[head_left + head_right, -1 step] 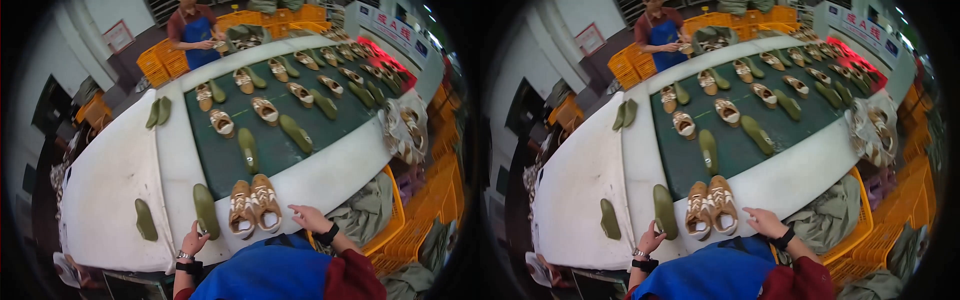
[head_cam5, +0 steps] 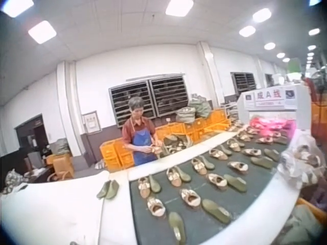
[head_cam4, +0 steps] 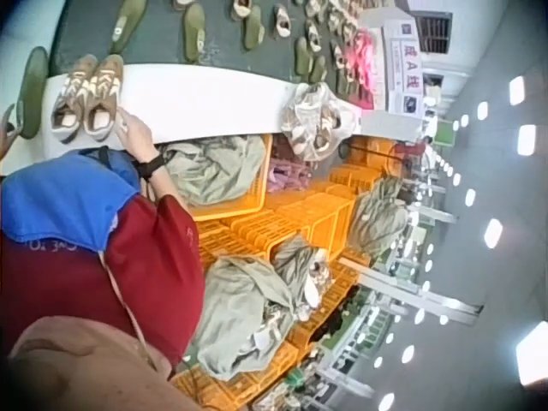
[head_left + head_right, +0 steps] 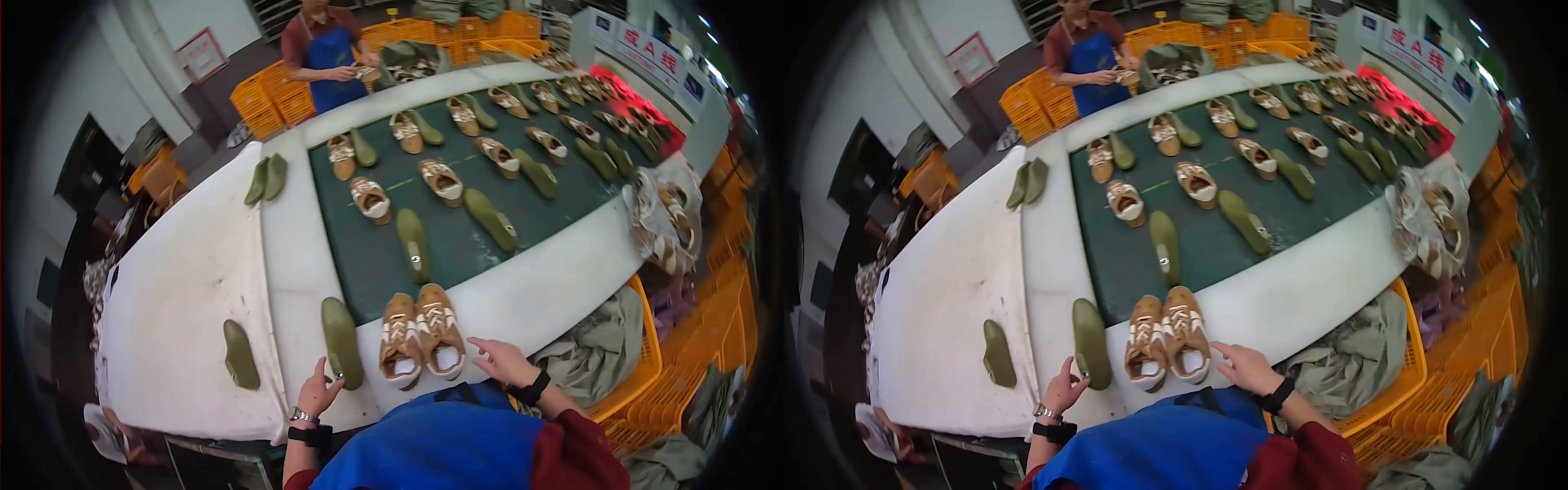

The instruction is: The recorder performs shoe assembly tasks including inserting shoe lasts, tying laces, and sorting finished shoes into bags and bins in a factory setting.

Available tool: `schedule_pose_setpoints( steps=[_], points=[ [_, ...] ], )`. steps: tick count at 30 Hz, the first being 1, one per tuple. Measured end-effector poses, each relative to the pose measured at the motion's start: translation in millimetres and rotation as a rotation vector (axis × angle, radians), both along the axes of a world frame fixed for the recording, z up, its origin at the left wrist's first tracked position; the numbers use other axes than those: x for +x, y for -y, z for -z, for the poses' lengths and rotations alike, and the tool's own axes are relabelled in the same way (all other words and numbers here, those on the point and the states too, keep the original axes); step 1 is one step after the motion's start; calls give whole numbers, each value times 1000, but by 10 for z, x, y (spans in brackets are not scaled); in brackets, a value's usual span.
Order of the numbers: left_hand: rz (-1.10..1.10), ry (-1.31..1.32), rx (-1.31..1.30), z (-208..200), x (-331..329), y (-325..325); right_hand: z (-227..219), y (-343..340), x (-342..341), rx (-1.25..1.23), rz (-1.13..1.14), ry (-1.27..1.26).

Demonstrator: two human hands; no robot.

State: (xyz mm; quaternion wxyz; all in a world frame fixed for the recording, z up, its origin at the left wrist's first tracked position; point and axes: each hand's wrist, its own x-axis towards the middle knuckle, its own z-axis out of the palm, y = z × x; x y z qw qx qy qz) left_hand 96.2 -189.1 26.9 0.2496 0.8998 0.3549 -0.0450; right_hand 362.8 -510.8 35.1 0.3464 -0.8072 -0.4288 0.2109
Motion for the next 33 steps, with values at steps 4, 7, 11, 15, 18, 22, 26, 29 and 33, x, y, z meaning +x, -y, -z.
schedule_pose_setpoints(
  steps=[4,7,11,15,18,22,26,29,33],
  points=[
    [-69,181,127,-151,-366,-181,-66,-322,-381,-112,-19,91],
    [-92,239,421,-21,-873,-629,-79,-493,-557,-89,-70,88],
    [-275,266,483,207,-1345,-1451,-161,-721,-791,-118,-140,86],
    [-544,249,129,454,-1523,-2109,-171,-972,-939,-156,-191,98],
    [-622,434,-81,797,-1563,-2362,-228,-1128,-1045,-154,-177,100],
    [-569,624,-241,730,-1006,-2317,-133,-1266,-1068,-100,-237,173],
    [-513,649,-334,665,-414,-1897,-111,-1418,-1076,-124,-320,179],
    [-337,546,-170,709,-198,-1447,-188,-1665,-1041,-188,-396,169],
    [-57,349,55,440,-75,-744,-182,-1989,-1038,-240,-550,41]
  ],
)
